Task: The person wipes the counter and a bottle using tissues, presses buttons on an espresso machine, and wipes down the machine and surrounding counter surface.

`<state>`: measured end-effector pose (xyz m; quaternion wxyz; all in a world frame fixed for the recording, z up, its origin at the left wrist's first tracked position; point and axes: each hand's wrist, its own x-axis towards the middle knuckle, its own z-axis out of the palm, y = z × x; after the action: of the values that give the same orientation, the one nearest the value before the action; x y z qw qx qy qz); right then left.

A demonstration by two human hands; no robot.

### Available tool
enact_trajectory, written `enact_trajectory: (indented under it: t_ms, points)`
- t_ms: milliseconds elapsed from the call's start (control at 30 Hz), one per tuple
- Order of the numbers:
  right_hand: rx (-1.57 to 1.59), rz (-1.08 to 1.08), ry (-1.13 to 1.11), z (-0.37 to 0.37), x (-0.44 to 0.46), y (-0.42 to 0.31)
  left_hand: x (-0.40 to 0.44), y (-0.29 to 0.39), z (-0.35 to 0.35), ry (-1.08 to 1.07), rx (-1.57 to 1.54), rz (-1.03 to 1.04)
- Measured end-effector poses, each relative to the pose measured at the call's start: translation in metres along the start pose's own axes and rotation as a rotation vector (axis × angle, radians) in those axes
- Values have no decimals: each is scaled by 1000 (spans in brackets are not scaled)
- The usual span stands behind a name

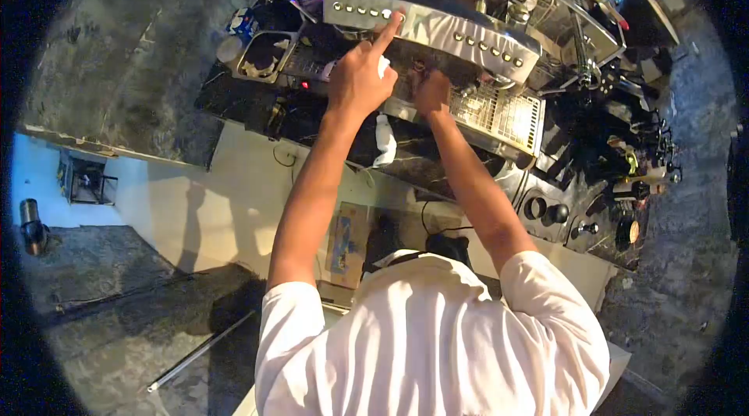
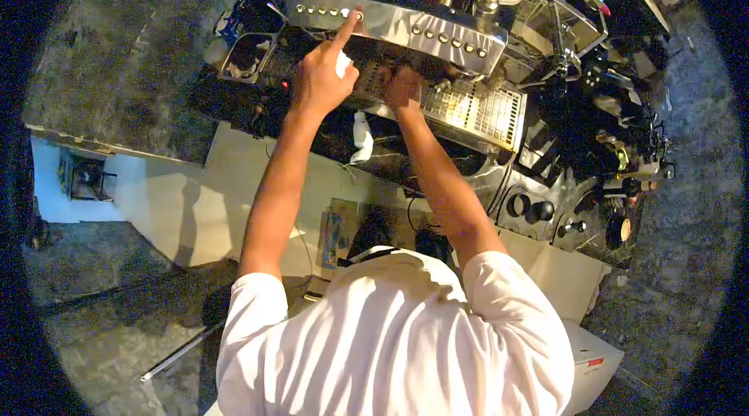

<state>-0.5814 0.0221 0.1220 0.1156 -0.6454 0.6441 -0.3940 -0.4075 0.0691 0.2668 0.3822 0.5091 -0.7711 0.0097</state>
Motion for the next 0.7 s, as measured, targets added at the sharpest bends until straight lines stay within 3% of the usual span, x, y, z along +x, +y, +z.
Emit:
enact_trajectory:
  t_ms: [200, 333, 400, 433, 500, 567, 700]
  points:
    - [325, -177, 224, -6, 1, 2, 0, 20, 0, 12, 108, -62]
    - [326, -22, 48, -26, -17, 2, -1, 27, 4, 35, 100, -97]
    - [-28, 45, -204, -82, -48, -30, 1, 30, 0, 26, 71, -81]
    - [84, 313, -482, -110, -59, -45, 0, 31, -3, 20, 46, -79]
    - [535, 434, -793, -150, -95, -37, -4, 31, -8, 5, 1, -78]
    - [657, 679, -901, -193, -125, -32, -5, 27, -8, -13, 5, -71]
    - [598, 832, -716, -227, -183, 48, -2, 20, -7, -44, 12, -48]
